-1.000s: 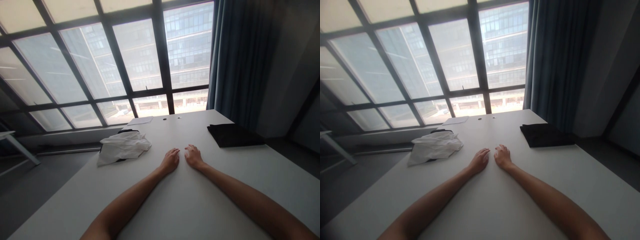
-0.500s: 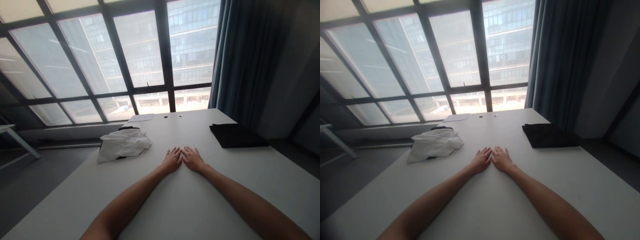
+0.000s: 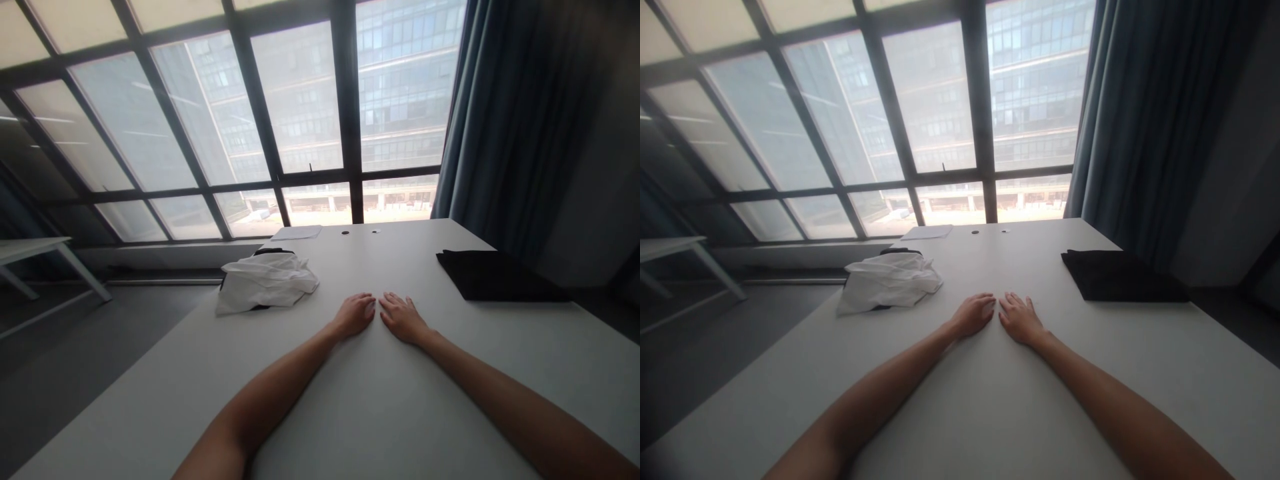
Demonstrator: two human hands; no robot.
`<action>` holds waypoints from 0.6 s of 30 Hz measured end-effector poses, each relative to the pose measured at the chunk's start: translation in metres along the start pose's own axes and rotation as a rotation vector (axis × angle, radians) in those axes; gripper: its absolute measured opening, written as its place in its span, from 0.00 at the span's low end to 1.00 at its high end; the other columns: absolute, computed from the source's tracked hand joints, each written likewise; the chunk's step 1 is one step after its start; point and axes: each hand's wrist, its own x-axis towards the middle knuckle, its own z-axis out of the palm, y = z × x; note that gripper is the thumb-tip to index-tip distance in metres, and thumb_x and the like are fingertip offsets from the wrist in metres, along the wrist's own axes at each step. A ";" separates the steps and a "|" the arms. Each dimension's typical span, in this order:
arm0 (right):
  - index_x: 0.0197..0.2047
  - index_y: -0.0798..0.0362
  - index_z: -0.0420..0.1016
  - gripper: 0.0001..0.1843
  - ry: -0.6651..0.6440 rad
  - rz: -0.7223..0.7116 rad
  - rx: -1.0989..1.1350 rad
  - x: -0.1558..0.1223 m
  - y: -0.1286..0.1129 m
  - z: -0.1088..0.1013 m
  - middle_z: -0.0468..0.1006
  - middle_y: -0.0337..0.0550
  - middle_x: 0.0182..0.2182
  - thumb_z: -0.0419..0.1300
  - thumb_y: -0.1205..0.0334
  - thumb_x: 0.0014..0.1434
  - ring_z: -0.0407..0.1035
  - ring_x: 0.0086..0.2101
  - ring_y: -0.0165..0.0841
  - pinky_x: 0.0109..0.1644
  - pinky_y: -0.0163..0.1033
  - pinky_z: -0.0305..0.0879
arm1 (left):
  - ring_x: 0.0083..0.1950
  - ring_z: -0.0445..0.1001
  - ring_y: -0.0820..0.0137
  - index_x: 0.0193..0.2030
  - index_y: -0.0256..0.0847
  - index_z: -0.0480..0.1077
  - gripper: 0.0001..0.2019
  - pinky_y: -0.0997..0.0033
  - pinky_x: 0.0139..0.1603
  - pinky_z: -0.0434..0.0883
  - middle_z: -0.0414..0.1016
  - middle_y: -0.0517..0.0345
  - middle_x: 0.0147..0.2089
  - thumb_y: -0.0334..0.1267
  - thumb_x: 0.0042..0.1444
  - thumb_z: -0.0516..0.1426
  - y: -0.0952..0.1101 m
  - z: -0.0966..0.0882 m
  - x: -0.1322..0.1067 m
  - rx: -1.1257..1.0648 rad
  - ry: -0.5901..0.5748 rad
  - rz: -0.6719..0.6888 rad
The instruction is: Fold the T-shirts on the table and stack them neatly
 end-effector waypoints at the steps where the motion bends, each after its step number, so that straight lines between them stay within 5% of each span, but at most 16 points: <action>1: 0.70 0.53 0.60 0.30 -0.002 0.001 -0.003 0.000 0.000 0.000 0.52 0.52 0.73 0.45 0.55 0.68 0.44 0.71 0.43 0.71 0.63 0.35 | 0.66 0.68 0.66 0.62 0.46 0.71 0.20 0.66 0.70 0.60 0.70 0.55 0.66 0.41 0.64 0.55 -0.006 -0.005 0.002 0.009 0.028 -0.028; 4: 0.70 0.53 0.60 0.29 -0.015 0.011 -0.004 -0.001 -0.002 -0.003 0.52 0.53 0.73 0.46 0.56 0.68 0.43 0.71 0.43 0.71 0.62 0.35 | 0.69 0.64 0.59 0.61 0.44 0.71 0.21 0.53 0.73 0.54 0.68 0.50 0.67 0.39 0.61 0.57 -0.033 -0.027 0.006 0.067 0.114 -0.167; 8: 0.70 0.53 0.60 0.29 -0.019 0.006 0.010 -0.002 -0.003 -0.004 0.52 0.53 0.73 0.46 0.56 0.69 0.42 0.71 0.42 0.71 0.61 0.34 | 0.76 0.43 0.45 0.66 0.45 0.66 0.26 0.27 0.70 0.37 0.54 0.44 0.75 0.45 0.61 0.59 -0.079 -0.058 0.002 0.243 0.284 -0.449; 13: 0.70 0.53 0.60 0.29 -0.005 0.004 0.017 -0.002 -0.001 -0.002 0.52 0.53 0.73 0.46 0.55 0.69 0.43 0.71 0.42 0.71 0.61 0.34 | 0.76 0.30 0.33 0.72 0.48 0.58 0.39 0.18 0.64 0.35 0.41 0.43 0.78 0.58 0.56 0.60 -0.124 -0.062 -0.016 0.353 0.377 -0.730; 18: 0.70 0.54 0.60 0.30 -0.004 0.011 0.024 -0.001 0.000 -0.001 0.52 0.52 0.73 0.46 0.55 0.69 0.43 0.71 0.42 0.71 0.62 0.34 | 0.76 0.32 0.34 0.71 0.48 0.60 0.33 0.21 0.65 0.40 0.43 0.44 0.78 0.54 0.61 0.56 -0.139 -0.047 -0.019 0.323 0.363 -0.786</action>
